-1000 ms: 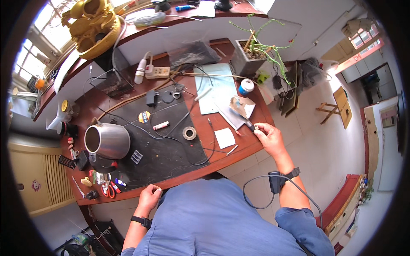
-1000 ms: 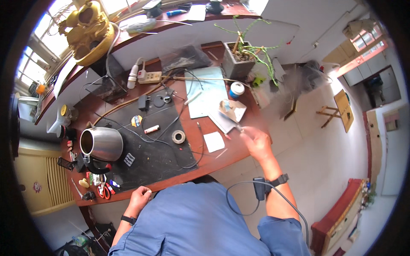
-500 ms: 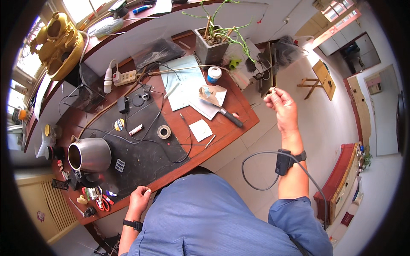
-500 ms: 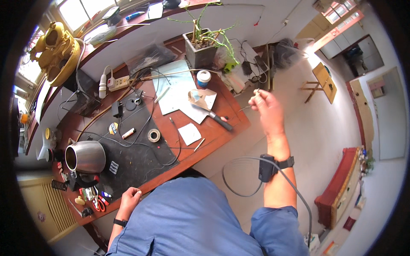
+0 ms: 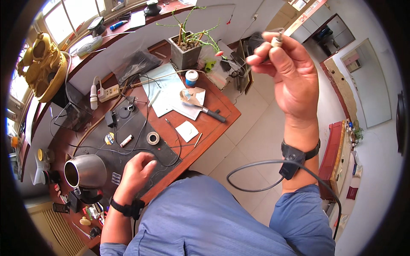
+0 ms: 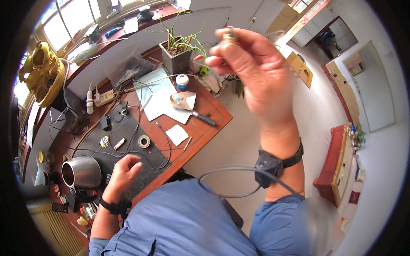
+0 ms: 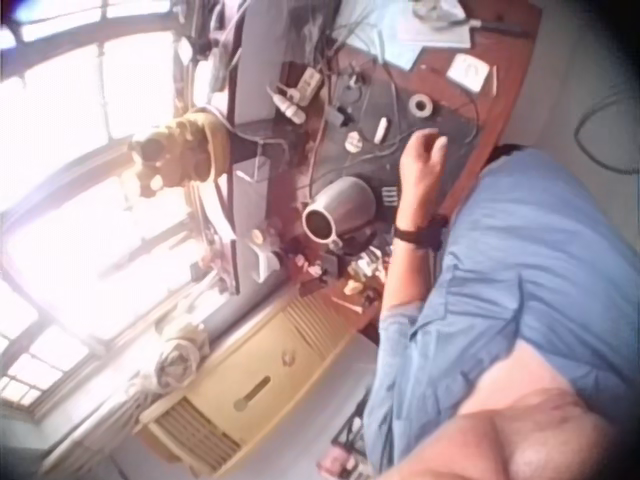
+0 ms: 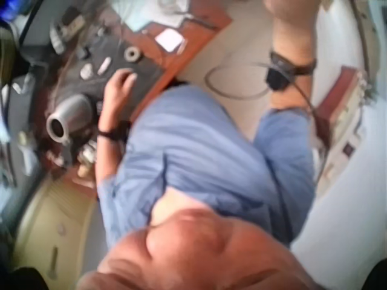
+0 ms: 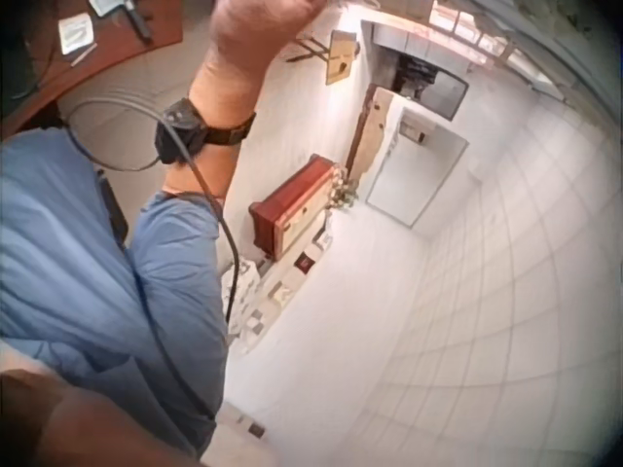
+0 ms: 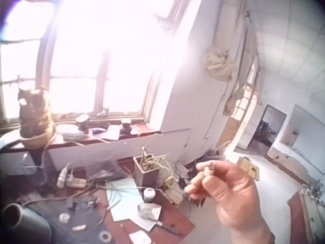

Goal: The person walks from an outdoor area into a room and sits at a workbench. They pick up a wire and a roll of electrical tape, then wrap the tape around a section of the wire. After finishing, they place the tape on the table and pick up a kettle.

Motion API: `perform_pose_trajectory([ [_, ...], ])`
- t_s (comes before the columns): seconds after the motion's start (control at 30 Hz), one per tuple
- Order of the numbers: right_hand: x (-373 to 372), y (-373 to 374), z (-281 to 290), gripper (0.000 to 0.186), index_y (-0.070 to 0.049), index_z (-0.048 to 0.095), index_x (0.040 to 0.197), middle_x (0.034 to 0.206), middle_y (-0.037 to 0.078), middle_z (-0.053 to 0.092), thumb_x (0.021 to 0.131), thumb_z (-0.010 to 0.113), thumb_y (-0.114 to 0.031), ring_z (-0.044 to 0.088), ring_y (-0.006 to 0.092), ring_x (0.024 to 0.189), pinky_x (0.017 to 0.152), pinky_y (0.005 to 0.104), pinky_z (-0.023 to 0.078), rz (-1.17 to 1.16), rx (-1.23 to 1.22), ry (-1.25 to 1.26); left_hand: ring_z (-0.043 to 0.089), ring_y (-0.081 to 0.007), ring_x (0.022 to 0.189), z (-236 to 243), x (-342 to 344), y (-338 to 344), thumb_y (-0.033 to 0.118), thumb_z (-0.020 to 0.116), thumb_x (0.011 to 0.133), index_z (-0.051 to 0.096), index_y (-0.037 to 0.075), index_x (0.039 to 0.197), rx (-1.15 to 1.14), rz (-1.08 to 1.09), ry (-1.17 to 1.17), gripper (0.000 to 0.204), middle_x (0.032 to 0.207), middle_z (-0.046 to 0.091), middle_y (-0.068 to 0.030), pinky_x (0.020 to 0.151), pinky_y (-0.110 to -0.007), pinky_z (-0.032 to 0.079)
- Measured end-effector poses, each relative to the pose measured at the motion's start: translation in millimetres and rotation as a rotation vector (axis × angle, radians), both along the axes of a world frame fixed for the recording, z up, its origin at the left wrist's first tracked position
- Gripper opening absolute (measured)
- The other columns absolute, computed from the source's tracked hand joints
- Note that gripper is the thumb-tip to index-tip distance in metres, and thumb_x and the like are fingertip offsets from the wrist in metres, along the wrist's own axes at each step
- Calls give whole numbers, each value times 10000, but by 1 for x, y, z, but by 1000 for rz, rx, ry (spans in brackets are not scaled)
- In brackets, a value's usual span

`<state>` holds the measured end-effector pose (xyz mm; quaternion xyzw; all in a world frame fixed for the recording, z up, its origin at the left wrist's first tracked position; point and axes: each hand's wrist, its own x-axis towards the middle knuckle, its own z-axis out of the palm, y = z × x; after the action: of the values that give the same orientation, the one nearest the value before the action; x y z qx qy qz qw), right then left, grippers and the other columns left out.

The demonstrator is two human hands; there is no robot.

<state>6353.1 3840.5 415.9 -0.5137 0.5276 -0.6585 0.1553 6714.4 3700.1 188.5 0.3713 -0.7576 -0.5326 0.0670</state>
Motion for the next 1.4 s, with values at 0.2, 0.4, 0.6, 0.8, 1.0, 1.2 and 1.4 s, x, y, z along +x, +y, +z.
perform_pose_trajectory([
  [0.2, 84, -34, 1, 323, 39, 657, 1319, 1036, 120, 759, 1033, 718, -99, 761, 201, 952, 857, 310, 630, 291, -5, -97, 718, -152, 831, 71, -95, 20, 179, 794, 981, 594, 8, 1375, 54, -236, 423, 474, 965, 739, -96, 755, -315, 584],
  [0.4, 171, -58, -24, 257, -28, 732, 1135, 1007, 112, 730, 895, 808, -80, 717, 208, 896, 781, 336, 566, 459, -63, -168, 704, -148, 839, 106, -112, 28, 182, 739, 1022, 585, -17, 1336, 247, -44, 516, 402, 966, 730, -100, 768, -315, 572],
  [0.6, 154, -40, -67, 492, -38, 688, 1276, 1220, 149, 691, 853, 838, -241, 675, 328, 1124, 989, 440, 532, 396, 27, 74, 693, -150, 862, 93, -76, 33, 177, 673, 1064, 624, -25, 1233, 411, 167, 638, 268, 966, 721, -97, 807, -306, 558],
  [0.8, 90, -9, -111, 790, -78, 574, 1491, 1302, 141, 700, 817, 874, -361, 661, 320, 1191, 1050, 433, 501, 326, 437, 316, 638, -166, 752, 123, -51, 24, 160, 529, 1105, 666, -13, 1082, 275, -130, 687, 222, 913, 685, -127, 712, -308, 523],
  [1.0, 14, 36, -167, 207, -49, 770, 1082, 960, 100, 748, 945, 767, -204, 729, 265, 894, 815, 391, 569, 393, 477, 321, 624, -212, 573, 123, -58, 13, 236, 474, 1161, 621, -26, 1083, 383, -40, 891, 310, 833, 618, -148, 526, -298, 536],
  [1.2, -83, 96, -127, 116, -38, 802, 1034, 834, 58, 676, 935, 741, -45, 624, 166, 777, 705, 317, 498, 44, 672, 239, 486, -146, 621, 119, -58, -4, 278, 425, 1184, 561, 10, 1145, 434, 198, 1067, 303, 892, 546, -90, 540, -270, 426],
  [1.4, -164, 144, -116, 104, -29, 784, 1029, 876, 62, 718, 945, 727, -51, 682, 176, 854, 770, 310, 532, -214, 666, 260, 485, -113, 669, 108, -58, -12, 329, 434, 1186, 576, 27, 1237, 552, 365, 1156, 337, 931, 556, -43, 578, -257, 425],
])
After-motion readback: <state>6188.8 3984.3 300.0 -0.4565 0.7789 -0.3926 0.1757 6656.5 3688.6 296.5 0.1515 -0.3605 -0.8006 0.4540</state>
